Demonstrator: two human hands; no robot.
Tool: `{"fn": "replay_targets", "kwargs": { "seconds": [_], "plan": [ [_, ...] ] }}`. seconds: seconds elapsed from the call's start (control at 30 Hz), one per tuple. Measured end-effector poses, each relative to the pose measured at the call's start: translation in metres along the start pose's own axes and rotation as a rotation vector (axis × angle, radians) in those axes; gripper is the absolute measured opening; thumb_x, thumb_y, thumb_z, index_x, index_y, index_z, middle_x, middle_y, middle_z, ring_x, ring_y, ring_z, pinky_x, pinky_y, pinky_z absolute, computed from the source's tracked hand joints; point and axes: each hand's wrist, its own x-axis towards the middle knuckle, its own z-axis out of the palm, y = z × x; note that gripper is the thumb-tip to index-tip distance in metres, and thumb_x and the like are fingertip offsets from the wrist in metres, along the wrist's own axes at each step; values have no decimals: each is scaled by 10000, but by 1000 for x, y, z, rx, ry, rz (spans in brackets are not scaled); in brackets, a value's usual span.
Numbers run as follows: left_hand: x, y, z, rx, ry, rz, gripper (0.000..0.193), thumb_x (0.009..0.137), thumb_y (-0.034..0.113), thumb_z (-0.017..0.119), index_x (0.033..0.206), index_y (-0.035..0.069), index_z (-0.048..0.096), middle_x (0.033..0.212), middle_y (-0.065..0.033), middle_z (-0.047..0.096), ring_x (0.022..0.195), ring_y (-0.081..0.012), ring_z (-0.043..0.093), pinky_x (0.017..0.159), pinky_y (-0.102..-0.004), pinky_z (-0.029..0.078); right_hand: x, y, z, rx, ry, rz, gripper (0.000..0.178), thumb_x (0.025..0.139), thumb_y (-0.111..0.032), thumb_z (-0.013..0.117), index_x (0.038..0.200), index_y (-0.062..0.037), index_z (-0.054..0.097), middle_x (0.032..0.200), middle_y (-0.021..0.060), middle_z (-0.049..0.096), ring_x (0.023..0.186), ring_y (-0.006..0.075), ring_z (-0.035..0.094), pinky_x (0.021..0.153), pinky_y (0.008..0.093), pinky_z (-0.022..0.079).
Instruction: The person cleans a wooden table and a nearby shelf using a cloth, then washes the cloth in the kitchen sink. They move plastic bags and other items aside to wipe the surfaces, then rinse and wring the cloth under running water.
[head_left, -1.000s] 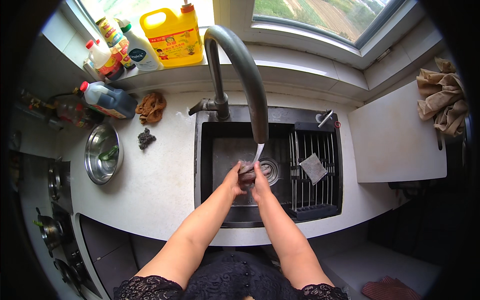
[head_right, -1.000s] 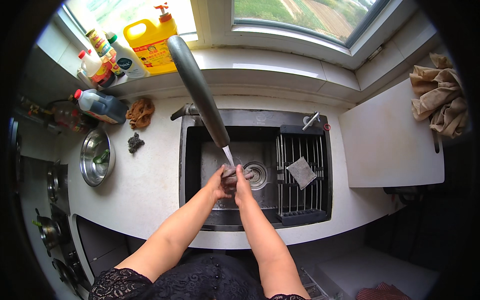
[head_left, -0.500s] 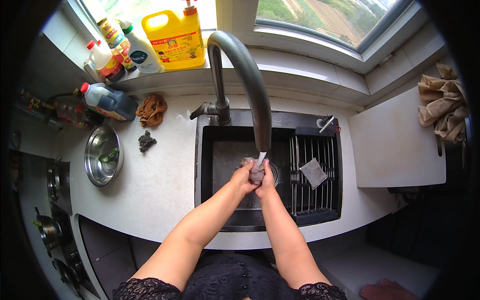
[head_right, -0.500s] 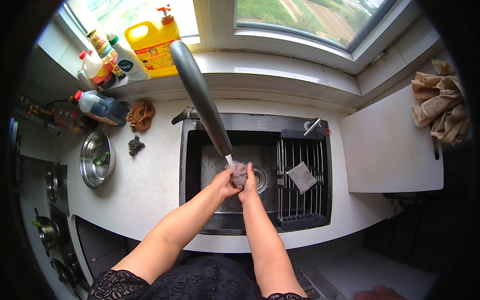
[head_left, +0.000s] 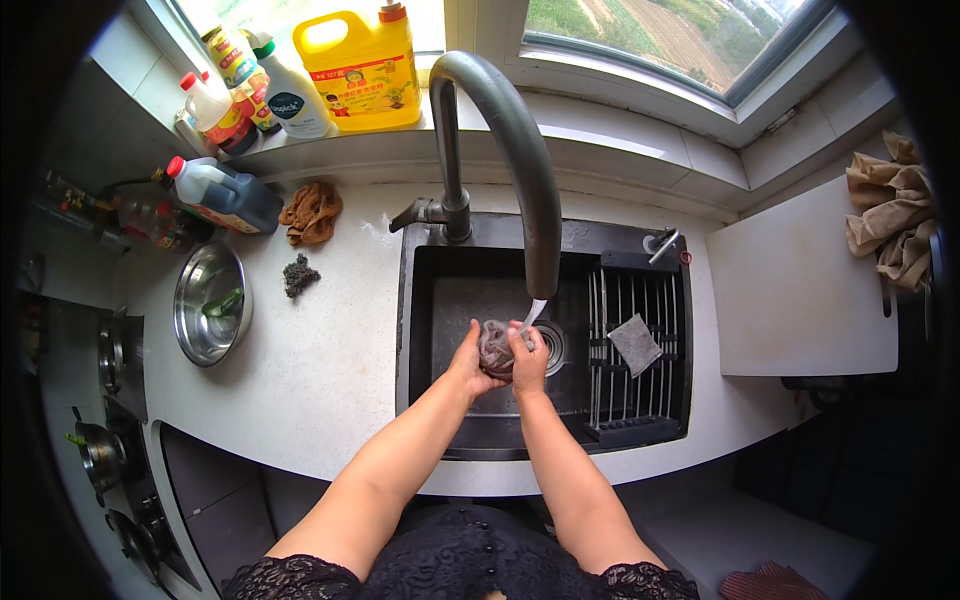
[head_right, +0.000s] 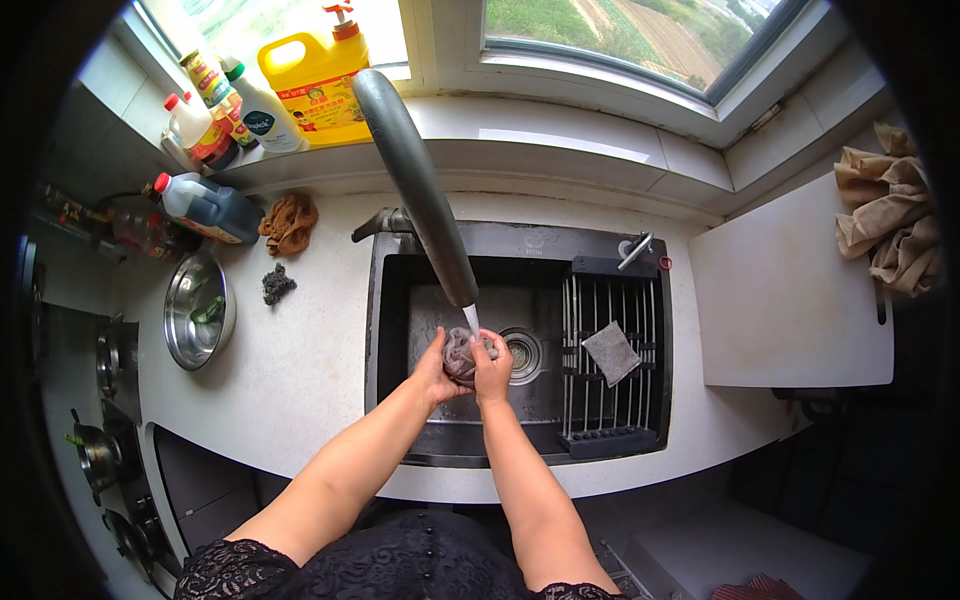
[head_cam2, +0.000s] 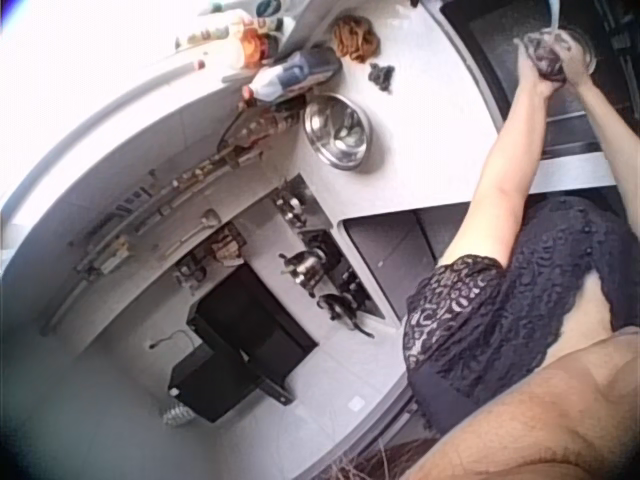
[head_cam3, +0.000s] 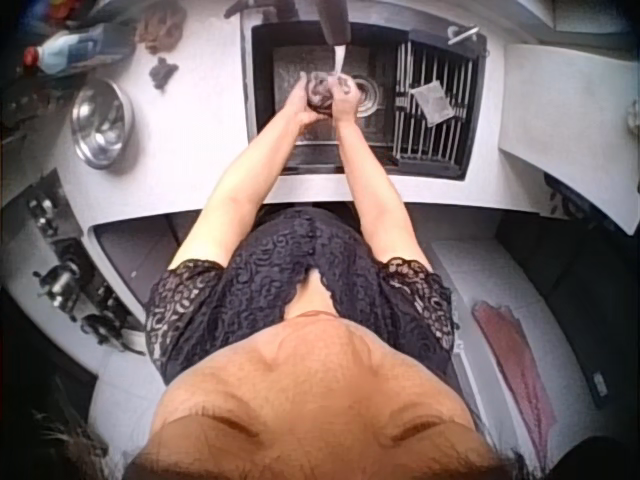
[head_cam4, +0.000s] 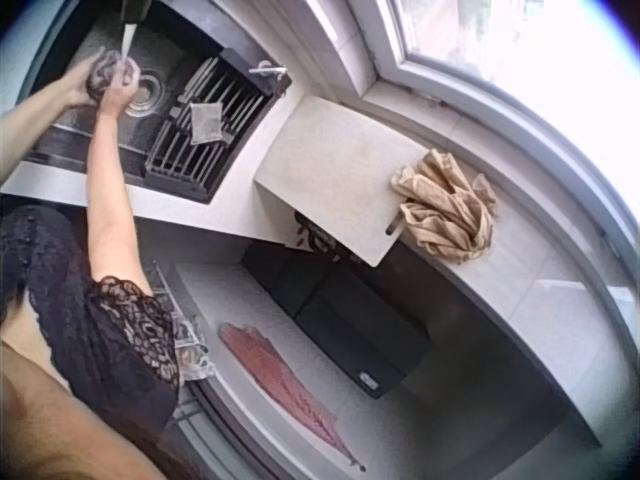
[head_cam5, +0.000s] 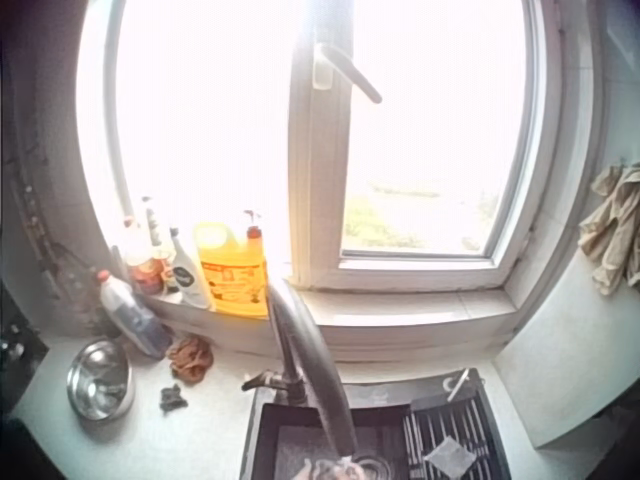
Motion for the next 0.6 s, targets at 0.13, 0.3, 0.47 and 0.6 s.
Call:
{"fn": "replay_targets", "kwargs": {
  "seconds": [0.13, 0.3, 0.47, 0.6],
  "plan": [
    [29, -9, 2, 0, 64, 207, 464, 954, 472, 407, 1114, 62, 554, 1026, -98, 614, 904, -224, 609, 770, -362, 499, -23, -20, 22, -592, 201, -490, 347, 851, -273, 615, 1086, -18, 608, 1006, 160, 607, 1006, 294, 560, 921, 378, 412],
    [36, -23, 12, 116, 120, 412, 367, 952, 369, 478, 986, 16, 570, 865, -73, 611, 742, -184, 582, 663, -341, 480, -13, -22, 14, -687, 318, -326, 351, 894, -354, 540, 901, -8, 601, 909, 210, 611, 864, 370, 568, 738, 425, 439],
    [44, -27, 5, 151, 199, 493, 297, 892, 273, 550, 899, -23, 579, 800, -85, 607, 678, -165, 565, 613, -319, 458, -12, -24, 17, -616, 307, -196, 362, 885, -343, 556, 805, 6, 608, 725, 197, 624, 712, 358, 605, 651, 420, 452],
    [29, -23, 13, 353, 243, 563, 239, 802, 192, 574, 735, -37, 593, 668, -77, 583, 609, -152, 542, 552, -325, 437, -8, -12, 11, -534, 279, -176, 334, 868, -280, 567, 724, 18, 608, 664, 186, 627, 645, 318, 619, 609, 394, 454]
  ]
}}
